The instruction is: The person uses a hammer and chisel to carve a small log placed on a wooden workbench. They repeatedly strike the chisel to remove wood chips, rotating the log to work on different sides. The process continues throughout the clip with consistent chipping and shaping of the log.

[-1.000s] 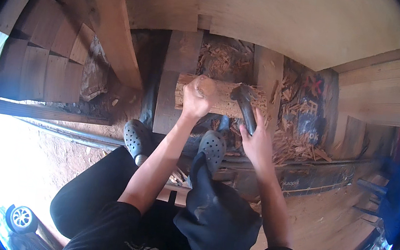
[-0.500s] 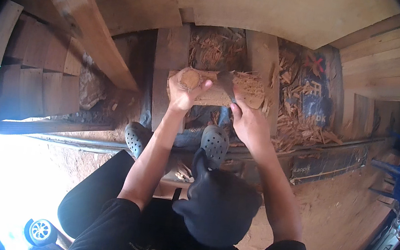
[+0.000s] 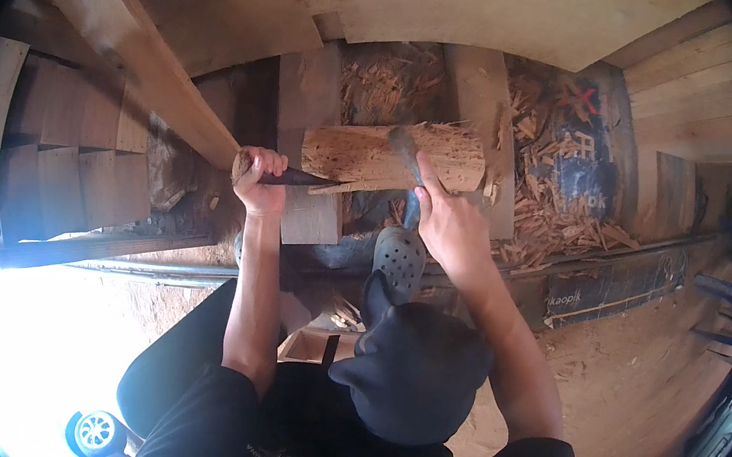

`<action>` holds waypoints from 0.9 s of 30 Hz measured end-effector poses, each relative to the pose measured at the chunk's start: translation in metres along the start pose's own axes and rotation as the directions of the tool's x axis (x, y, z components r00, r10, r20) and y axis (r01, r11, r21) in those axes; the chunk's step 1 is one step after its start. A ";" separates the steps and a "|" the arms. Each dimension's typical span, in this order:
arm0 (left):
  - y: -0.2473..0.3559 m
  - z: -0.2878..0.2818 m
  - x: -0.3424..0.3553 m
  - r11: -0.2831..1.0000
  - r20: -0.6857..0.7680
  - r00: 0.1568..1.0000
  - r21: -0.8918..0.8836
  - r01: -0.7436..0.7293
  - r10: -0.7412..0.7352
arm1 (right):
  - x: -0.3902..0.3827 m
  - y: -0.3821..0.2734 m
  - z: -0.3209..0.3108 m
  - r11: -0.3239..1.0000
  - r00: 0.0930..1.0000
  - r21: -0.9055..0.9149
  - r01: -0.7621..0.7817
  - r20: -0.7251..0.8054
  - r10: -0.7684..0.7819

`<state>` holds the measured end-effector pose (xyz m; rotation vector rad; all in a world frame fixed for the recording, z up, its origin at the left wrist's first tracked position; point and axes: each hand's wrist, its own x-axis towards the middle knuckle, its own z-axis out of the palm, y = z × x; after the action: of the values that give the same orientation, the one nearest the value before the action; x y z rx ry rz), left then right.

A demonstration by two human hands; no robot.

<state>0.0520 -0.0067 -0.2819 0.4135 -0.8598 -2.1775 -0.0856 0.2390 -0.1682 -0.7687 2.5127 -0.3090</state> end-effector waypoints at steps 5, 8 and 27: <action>-0.002 0.030 0.002 0.779 0.128 0.979 0.592 -0.205 0.160 | -0.001 -0.003 0.000 1.000 1.000 -0.005 -0.008 0.007 0.008; -0.008 0.067 0.007 0.839 0.057 0.996 0.543 0.031 -0.074 | -0.001 -0.005 0.000 1.000 1.000 -0.016 0.001 0.000 -0.001; -0.001 0.061 0.011 0.892 0.037 0.995 0.446 0.069 -0.096 | -0.001 -0.010 0.000 0.997 1.000 -0.073 -0.017 0.024 0.018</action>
<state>0.0124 0.0127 -0.2387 0.6207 -1.4053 -2.0657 -0.0798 0.2313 -0.1639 -0.7737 2.5178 -0.2011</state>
